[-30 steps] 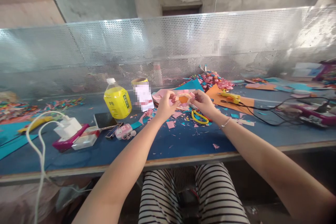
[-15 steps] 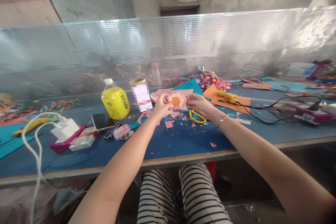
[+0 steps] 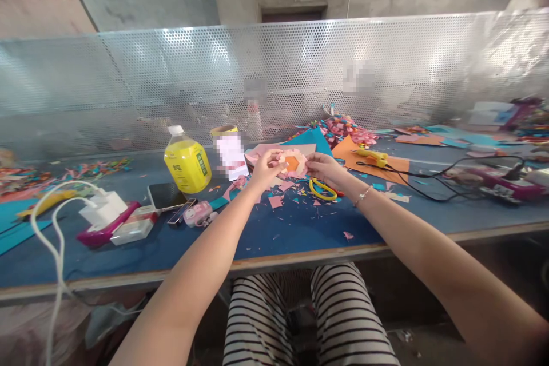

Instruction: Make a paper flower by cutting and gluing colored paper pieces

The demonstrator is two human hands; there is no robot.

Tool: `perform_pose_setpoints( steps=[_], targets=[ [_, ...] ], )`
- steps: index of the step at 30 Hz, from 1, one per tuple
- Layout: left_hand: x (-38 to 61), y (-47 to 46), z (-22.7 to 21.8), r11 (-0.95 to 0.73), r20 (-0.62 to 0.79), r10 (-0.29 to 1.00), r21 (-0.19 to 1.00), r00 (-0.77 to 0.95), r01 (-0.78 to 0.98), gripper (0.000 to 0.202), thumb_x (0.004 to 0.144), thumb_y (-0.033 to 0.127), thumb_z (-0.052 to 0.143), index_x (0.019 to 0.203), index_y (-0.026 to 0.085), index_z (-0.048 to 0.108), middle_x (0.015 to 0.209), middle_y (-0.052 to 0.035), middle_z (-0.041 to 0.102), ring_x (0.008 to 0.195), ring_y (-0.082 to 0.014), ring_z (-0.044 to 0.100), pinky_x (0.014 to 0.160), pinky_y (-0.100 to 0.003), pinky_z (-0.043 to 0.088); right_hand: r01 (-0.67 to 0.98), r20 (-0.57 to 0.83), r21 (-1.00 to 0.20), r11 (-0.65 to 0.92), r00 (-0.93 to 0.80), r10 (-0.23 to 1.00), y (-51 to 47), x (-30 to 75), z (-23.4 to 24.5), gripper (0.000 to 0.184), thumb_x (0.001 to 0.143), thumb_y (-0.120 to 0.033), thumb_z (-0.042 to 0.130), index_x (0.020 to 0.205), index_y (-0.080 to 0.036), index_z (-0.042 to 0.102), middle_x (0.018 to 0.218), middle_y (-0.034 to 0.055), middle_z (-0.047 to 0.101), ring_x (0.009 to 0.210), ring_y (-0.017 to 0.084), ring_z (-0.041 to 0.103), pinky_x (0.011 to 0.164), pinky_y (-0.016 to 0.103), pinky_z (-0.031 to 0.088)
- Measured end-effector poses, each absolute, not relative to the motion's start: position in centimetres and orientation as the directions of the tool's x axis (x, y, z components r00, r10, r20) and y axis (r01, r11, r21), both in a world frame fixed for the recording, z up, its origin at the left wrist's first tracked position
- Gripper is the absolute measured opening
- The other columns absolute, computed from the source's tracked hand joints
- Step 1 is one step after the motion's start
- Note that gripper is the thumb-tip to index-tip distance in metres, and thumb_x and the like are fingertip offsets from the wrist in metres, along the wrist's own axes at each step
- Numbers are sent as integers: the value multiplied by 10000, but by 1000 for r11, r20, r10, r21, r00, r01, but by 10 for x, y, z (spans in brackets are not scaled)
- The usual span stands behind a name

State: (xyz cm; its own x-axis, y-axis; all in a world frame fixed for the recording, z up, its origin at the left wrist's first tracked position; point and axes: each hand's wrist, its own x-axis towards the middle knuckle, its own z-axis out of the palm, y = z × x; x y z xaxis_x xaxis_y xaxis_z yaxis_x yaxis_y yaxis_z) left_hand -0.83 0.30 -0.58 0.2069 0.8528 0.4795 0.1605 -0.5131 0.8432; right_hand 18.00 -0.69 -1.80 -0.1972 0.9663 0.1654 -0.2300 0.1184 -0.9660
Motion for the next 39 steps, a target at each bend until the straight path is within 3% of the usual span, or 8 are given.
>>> perform_pose_setpoints(
  steps=[5, 14, 19, 23, 26, 30, 33, 39],
  targets=[
    [-7, -1, -3, -277, 265, 920, 961, 290, 3, 332, 791, 403, 461, 1064, 216, 486, 995, -72, 560, 736, -143, 587, 600, -292, 508, -238, 185, -961, 144, -160, 970, -4, 182, -19, 223, 593, -229, 687, 722, -171, 514, 632, -44, 560, 576, 53, 553, 624, 192, 478],
    [-11, 4, -8, -276, 249, 941, 957, 228, 95, 457, 668, 150, 606, 1098, 207, 464, 1044, -87, 537, 645, -112, 590, 603, -316, 527, -178, 202, -969, 172, -164, 966, 0, 182, -23, 174, 637, -231, 648, 729, -176, 512, 671, -25, 584, 629, 72, 578, 667, 218, 479],
    [-18, 9, -5, -197, 180, 972, 975, 152, 106, 416, 650, 98, 602, 1035, 201, 484, 853, -17, 546, 544, -64, 560, 613, -290, 521, 157, 255, -954, 257, -29, 966, 9, 190, -23, 41, 705, -162, 521, 725, -180, 490, 697, -3, 579, 646, 105, 581, 656, 261, 467],
    [-24, 6, 4, -52, 52, 983, 999, 176, -3, 353, 660, 49, 565, 981, 180, 499, 745, -14, 572, 532, -75, 570, 625, -274, 510, 681, 472, -626, 379, -55, 880, 12, 202, -25, 100, 708, -124, 482, 772, -158, 551, 813, 48, 601, 787, 143, 564, 760, 280, 426],
    [-29, 4, 5, -24, -10, 933, 996, 360, 89, 300, 676, 127, 582, 968, 178, 531, 686, -20, 591, 523, -96, 568, 594, -279, 495, 821, 456, -418, 389, -181, 872, 11, 205, -29, 167, 741, -198, 495, 865, -133, 586, 903, 90, 607, 890, 175, 542, 801, 276, 401],
    [-34, 9, -5, -283, 44, 912, 786, 407, 549, 103, 647, 250, 615, 677, 156, 589, 540, -5, 554, 463, -116, 515, 500, -260, 427, 846, 334, -307, 436, -333, 882, 7, 201, -29, 199, 747, -253, 534, 886, -135, 614, 967, 100, 607, 950, 189, 529, 833, 270, 386],
    [-39, 17, -11, -460, 268, 888, 500, 374, 733, 289, 707, 324, 532, 468, 163, 516, 451, -4, 486, 474, -131, 492, 511, -255, 387, 832, 320, -315, 456, -359, 877, 4, 198, -27, 178, 750, -225, 530, 876, -141, 623, 967, 92, 613, 926, 179, 537, 823, 258, 391],
    [-50, 30, -24, -439, 369, 873, 312, 318, 842, 103, 632, 161, 561, 712, 185, 621, 797, -71, 647, 754, -203, 591, 678, -271, 421, 831, 310, -317, 458, -365, 878, 4, 197, -29, 198, 753, -193, 512, 905, -137, 625, 982, 95, 611, 948, 176, 535, 844, 254, 386]
  ],
)
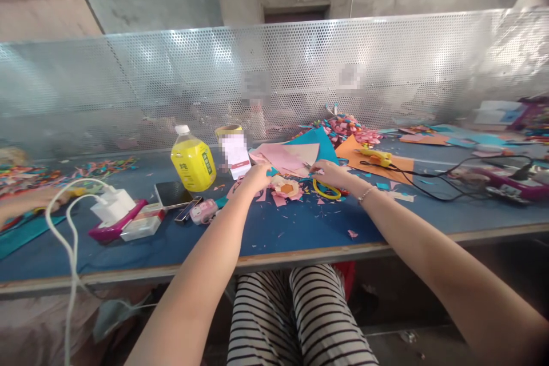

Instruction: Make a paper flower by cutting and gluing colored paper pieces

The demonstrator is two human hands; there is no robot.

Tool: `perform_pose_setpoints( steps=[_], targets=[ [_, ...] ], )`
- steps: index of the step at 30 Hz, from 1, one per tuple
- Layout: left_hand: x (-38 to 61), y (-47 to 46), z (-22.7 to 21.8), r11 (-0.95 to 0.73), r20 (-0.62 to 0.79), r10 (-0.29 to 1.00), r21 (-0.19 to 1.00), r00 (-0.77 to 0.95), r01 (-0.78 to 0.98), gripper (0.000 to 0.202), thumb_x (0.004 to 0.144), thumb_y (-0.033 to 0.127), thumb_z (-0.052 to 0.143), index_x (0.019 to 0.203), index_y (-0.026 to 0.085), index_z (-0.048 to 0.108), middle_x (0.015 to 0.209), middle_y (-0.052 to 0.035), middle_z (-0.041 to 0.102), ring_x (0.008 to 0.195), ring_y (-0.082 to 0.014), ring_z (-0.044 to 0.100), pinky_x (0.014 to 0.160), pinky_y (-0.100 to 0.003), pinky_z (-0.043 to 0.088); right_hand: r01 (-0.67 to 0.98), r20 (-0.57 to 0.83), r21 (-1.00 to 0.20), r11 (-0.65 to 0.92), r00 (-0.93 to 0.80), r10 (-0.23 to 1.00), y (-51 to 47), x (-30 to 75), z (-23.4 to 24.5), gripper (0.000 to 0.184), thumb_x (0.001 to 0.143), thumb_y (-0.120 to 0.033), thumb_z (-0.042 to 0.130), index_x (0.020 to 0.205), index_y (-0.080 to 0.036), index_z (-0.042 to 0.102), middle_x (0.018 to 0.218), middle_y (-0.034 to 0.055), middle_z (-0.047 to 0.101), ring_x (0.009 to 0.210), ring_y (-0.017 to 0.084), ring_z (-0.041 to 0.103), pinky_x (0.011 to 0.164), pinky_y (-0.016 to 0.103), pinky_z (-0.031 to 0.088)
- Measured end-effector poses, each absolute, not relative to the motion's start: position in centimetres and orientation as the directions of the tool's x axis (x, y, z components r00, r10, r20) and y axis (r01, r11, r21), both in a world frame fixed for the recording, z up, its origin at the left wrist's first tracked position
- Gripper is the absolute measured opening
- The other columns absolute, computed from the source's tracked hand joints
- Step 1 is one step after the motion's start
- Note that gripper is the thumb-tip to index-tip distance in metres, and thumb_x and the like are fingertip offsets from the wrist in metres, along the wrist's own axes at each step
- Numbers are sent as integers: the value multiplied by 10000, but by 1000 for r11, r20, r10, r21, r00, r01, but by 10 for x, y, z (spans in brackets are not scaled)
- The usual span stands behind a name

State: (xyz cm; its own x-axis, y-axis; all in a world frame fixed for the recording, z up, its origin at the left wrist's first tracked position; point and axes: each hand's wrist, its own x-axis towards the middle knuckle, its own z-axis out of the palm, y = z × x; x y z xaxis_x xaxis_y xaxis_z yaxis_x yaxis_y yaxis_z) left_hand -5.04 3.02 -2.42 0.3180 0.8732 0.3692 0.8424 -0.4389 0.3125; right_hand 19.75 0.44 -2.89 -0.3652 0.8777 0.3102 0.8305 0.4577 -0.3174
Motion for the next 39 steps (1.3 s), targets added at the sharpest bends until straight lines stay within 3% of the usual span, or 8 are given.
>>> perform_pose_setpoints(
  steps=[8, 12, 16, 22, 27, 30, 33, 39],
  targets=[
    [-53, 36, -33, -376, 243, 921, 353, 304, 857, 209, 576, 111, 614, 762, 203, 630, 818, -76, 666, 766, -209, 607, 688, -271, 439, 839, 248, -219, 498, -446, 860, 13, 204, -40, 320, 713, -92, 463, 991, -142, 613, 978, 91, 604, 931, 165, 539, 823, 237, 393],
    [-52, 33, -28, -387, 289, 909, 320, 300, 865, 284, 604, 33, 528, 807, 198, 639, 780, -61, 657, 760, -195, 604, 681, -269, 441, 826, 242, -229, 515, -464, 852, 16, 207, -42, 349, 683, -62, 437, 972, -142, 616, 973, 94, 584, 925, 161, 530, 805, 229, 395],
    [-53, 36, -25, -406, 389, 887, 398, 249, 823, 292, 614, 18, 493, 806, 191, 628, 770, -55, 648, 763, -191, 601, 698, -284, 453, 833, 253, -230, 502, -447, 858, 16, 208, -42, 354, 626, -73, 491, 950, -149, 613, 965, 83, 561, 886, 163, 524, 765, 221, 401],
    [-53, 37, -22, -408, 469, 863, 426, 188, 808, 317, 650, 10, 443, 853, 177, 620, 839, -75, 648, 790, -188, 600, 737, -300, 455, 916, 206, -167, 364, -328, 922, 12, 211, -37, 305, 598, -96, 512, 878, -160, 615, 964, 85, 560, 816, 174, 538, 670, 221, 392],
    [-53, 32, -28, -377, 287, 913, 316, 291, 871, 157, 657, 91, 530, 732, 181, 636, 784, -83, 649, 786, -222, 601, 740, -322, 438, 958, 214, -142, 249, -216, 953, 12, 211, -39, 336, 612, -120, 517, 933, -161, 609, 999, 104, 562, 831, 209, 547, 655, 247, 386],
    [-53, 32, -30, -320, 249, 936, 310, 249, 895, 202, 649, 80, 541, 789, 186, 639, 783, -81, 649, 799, -225, 600, 731, -318, 434, 958, 220, -154, 243, -207, 953, 13, 211, -39, 333, 636, -110, 490, 947, -156, 599, 1001, 108, 561, 850, 204, 545, 649, 238, 385],
    [-52, 34, -29, -316, 328, 925, 383, 192, 868, 271, 636, 58, 546, 852, 196, 634, 780, -69, 646, 782, -219, 598, 715, -320, 434, 969, 222, -107, 224, -196, 955, 12, 213, -35, 305, 660, -156, 502, 953, -150, 587, 988, 130, 561, 889, 232, 538, 687, 263, 388],
    [-43, 30, -9, -418, 591, 804, 638, -63, 647, 87, 675, 138, 553, 721, 173, 619, 755, -40, 635, 744, -172, 575, 728, -297, 440, 996, 106, -15, 85, -83, 991, -1, 219, -21, 332, 704, -326, 522, 930, -85, 560, 942, 210, 591, 848, 284, 569, 628, 302, 397]
  ],
)
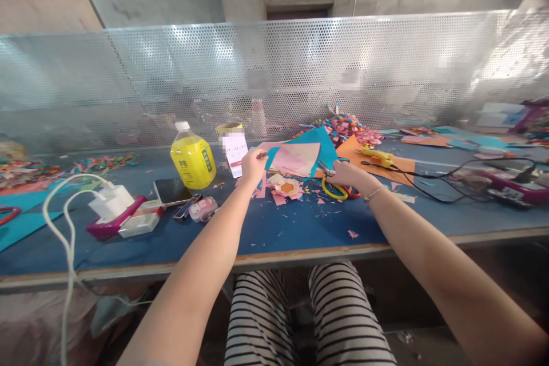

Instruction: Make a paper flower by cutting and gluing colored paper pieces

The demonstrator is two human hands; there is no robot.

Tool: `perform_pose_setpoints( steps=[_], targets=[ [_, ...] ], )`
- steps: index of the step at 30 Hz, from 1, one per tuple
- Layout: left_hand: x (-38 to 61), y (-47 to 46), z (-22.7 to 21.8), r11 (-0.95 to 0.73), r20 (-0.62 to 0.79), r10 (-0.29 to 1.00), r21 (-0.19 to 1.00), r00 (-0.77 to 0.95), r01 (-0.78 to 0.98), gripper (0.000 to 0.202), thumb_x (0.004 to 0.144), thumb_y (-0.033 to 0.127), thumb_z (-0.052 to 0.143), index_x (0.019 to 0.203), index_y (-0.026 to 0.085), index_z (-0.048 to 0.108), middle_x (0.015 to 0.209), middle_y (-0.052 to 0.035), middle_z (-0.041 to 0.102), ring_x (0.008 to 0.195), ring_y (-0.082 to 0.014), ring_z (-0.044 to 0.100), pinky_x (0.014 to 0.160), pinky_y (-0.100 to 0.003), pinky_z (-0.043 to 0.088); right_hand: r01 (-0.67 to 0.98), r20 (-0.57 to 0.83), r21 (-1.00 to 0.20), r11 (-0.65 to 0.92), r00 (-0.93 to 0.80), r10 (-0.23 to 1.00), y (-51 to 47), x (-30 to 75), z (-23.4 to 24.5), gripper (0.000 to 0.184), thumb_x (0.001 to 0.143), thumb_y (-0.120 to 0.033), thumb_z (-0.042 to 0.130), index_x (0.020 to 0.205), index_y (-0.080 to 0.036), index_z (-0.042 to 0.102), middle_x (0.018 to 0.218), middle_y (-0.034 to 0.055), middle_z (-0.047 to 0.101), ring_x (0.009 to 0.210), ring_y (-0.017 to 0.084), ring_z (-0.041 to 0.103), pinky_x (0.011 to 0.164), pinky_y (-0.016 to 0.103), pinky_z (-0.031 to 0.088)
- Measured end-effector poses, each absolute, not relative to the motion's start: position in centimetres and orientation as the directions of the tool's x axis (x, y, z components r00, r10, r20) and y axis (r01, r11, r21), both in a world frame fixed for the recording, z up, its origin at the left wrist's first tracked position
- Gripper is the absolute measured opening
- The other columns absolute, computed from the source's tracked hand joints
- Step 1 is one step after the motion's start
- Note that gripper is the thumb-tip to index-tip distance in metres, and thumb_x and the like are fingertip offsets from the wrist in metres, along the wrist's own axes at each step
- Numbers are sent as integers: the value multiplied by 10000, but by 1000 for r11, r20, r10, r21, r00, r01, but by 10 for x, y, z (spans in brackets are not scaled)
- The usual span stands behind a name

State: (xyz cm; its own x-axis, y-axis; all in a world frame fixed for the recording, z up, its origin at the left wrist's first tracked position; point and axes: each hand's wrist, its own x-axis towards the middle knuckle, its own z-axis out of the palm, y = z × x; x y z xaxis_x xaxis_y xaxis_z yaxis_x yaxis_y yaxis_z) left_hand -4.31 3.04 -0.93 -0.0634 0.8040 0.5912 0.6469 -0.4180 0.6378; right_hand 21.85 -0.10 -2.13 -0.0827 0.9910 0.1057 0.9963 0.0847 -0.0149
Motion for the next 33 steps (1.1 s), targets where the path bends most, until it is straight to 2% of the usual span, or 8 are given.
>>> perform_pose_setpoints(
  steps=[3, 7, 14, 18, 23, 25, 30, 33],
  targets=[
    [-41, 27, 0, -490, 646, 716, 735, -263, 470, 71, 704, 195, 535, 732, 165, 593, 724, -20, 621, 710, -146, 570, 711, -271, 448, 998, 18, -9, 56, -56, 998, -5, 218, -18, 352, 727, -361, 488, 926, -79, 560, 904, 201, 615, 793, 271, 595, 579, 290, 388],
    [-41, 26, 5, -590, 688, 584, 724, -430, 356, 135, 733, 276, 524, 772, 159, 577, 732, -18, 612, 713, -140, 580, 702, -265, 452, 1000, -2, 6, 0, 0, 1000, -6, 214, -16, 423, 717, -370, 474, 984, -47, 529, 926, 200, 619, 829, 280, 600, 570, 282, 386],
    [-48, 24, 7, -571, 725, 451, 683, -521, 455, 124, 766, 248, 498, 819, 156, 561, 740, -20, 581, 713, -126, 564, 691, -253, 443, 992, 40, -75, -105, 108, 993, -14, 210, -13, 520, 724, -366, 486, 1098, -6, 458, 1017, 218, 580, 925, 280, 578, 648, 276, 399],
    [-52, 19, 11, -562, 811, 340, 582, -477, 588, 98, 781, 189, 476, 819, 158, 562, 797, -35, 564, 797, -135, 542, 740, -265, 434, 995, 107, -56, -80, 86, 991, -12, 213, -15, 462, 778, -342, 442, 1067, 15, 493, 1005, 246, 557, 947, 305, 552, 702, 310, 399],
    [-52, 10, 16, -614, 957, 246, 275, -151, 740, 175, 767, 91, 451, 796, 184, 596, 829, -47, 557, 873, -161, 522, 841, -321, 393, 995, 306, -103, 3, 29, 951, 0, 220, -17, 265, 748, -259, 497, 887, -55, 593, 970, 224, 537, 934, 320, 514, 761, 381, 384],
    [-52, 7, 16, -617, 969, 229, 215, -89, 757, 178, 767, 99, 465, 799, 197, 610, 869, -55, 552, 907, -175, 514, 858, -347, 377, 982, 401, -188, 17, 61, 914, 4, 222, -15, 316, 747, -264, 492, 988, -70, 558, 987, 206, 537, 935, 304, 506, 761, 375, 390],
    [-52, 1, 20, -591, 982, 182, 157, -58, 791, 146, 769, 153, 509, 796, 232, 629, 970, -66, 552, 998, -207, 486, 903, -398, 327, 764, 563, -612, 205, 238, 792, 9, 218, -10, 575, 656, -246, 561, 1195, -127, 399, 965, 109, 588, 866, 229, 547, 753, 339, 421],
    [-51, -1, 22, -635, 988, 152, 93, 6, 767, 149, 778, 144, 492, 801, 232, 609, 953, -46, 583, 975, -186, 512, 894, -385, 347, 653, 573, -693, 307, 240, 784, 10, 213, -12, 560, 628, -219, 567, 1164, -167, 412, 875, 50, 597, 789, 185, 554, 727, 319, 430]
  ],
)
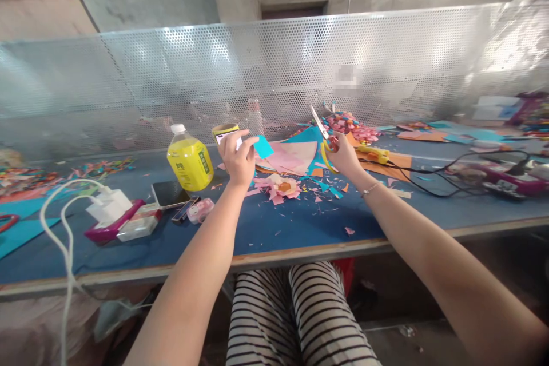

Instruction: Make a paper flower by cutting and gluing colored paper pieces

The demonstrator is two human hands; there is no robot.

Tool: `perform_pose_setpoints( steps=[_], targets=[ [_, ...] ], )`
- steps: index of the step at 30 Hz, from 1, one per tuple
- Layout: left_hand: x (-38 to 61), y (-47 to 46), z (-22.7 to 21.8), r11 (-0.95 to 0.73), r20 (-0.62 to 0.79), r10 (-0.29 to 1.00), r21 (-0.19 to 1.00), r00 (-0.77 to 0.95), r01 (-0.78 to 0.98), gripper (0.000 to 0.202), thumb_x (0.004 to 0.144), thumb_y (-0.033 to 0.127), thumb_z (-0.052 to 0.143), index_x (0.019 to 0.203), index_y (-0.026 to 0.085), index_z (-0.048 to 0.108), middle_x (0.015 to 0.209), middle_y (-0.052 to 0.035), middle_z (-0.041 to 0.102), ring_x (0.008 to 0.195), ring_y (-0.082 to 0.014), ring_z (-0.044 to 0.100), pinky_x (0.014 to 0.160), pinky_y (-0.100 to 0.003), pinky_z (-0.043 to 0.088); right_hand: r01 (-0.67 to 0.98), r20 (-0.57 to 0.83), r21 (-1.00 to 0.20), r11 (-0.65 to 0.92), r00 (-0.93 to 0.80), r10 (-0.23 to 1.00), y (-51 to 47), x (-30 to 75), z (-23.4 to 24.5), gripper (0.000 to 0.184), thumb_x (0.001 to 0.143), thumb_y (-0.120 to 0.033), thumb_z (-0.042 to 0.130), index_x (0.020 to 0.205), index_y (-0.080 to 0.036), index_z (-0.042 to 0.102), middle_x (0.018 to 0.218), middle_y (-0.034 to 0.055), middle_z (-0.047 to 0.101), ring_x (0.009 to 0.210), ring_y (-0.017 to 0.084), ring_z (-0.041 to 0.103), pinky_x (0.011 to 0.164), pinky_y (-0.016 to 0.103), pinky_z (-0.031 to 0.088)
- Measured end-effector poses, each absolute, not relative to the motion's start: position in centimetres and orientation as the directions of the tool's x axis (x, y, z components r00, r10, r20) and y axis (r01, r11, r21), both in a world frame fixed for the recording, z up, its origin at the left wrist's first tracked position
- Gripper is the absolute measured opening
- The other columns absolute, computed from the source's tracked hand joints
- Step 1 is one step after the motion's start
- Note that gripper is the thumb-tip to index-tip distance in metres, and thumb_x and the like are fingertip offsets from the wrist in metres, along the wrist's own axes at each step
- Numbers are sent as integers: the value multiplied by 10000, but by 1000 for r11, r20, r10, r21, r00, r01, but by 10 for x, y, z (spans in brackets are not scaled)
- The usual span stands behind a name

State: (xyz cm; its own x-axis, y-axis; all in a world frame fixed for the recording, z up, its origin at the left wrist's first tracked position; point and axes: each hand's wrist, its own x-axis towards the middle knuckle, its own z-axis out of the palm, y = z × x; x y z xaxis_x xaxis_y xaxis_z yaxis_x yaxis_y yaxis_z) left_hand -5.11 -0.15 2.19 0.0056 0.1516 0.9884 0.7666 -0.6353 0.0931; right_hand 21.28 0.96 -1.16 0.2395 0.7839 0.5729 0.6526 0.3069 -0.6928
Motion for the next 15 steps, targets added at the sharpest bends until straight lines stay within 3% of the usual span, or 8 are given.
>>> perform_pose_setpoints(
  steps=[4, 8, 15],
  targets=[
    [-44, -4, 22, -738, 986, 166, 118, 10, 665, 162, 811, 143, 423, 852, 202, 569, 892, -35, 614, 901, -151, 555, 832, -329, 411, 576, 584, -720, 388, 200, 787, 11, 207, -18, 449, 649, -321, 580, 1058, -185, 452, 716, 2, 535, 646, 144, 511, 620, 282, 422],
    [-33, -5, 22, -744, 929, 309, 368, -202, 557, 132, 812, 244, 462, 888, 182, 550, 826, -33, 604, 781, -136, 571, 703, -266, 444, 411, 570, -769, 488, 97, 816, 13, 201, -26, 390, 716, -415, 520, 1027, -205, 415, 686, -26, 462, 593, 115, 467, 572, 264, 414],
    [-35, 11, 17, -704, 677, 582, 697, -451, 138, 177, 745, 342, 553, 715, 169, 529, 654, 7, 557, 622, -96, 533, 581, -215, 409, 198, 628, -764, 614, 12, 778, 7, 192, -26, 374, 753, -483, 472, 1028, -257, 359, 828, -1, 482, 806, 142, 521, 786, 335, 426]
  ],
)
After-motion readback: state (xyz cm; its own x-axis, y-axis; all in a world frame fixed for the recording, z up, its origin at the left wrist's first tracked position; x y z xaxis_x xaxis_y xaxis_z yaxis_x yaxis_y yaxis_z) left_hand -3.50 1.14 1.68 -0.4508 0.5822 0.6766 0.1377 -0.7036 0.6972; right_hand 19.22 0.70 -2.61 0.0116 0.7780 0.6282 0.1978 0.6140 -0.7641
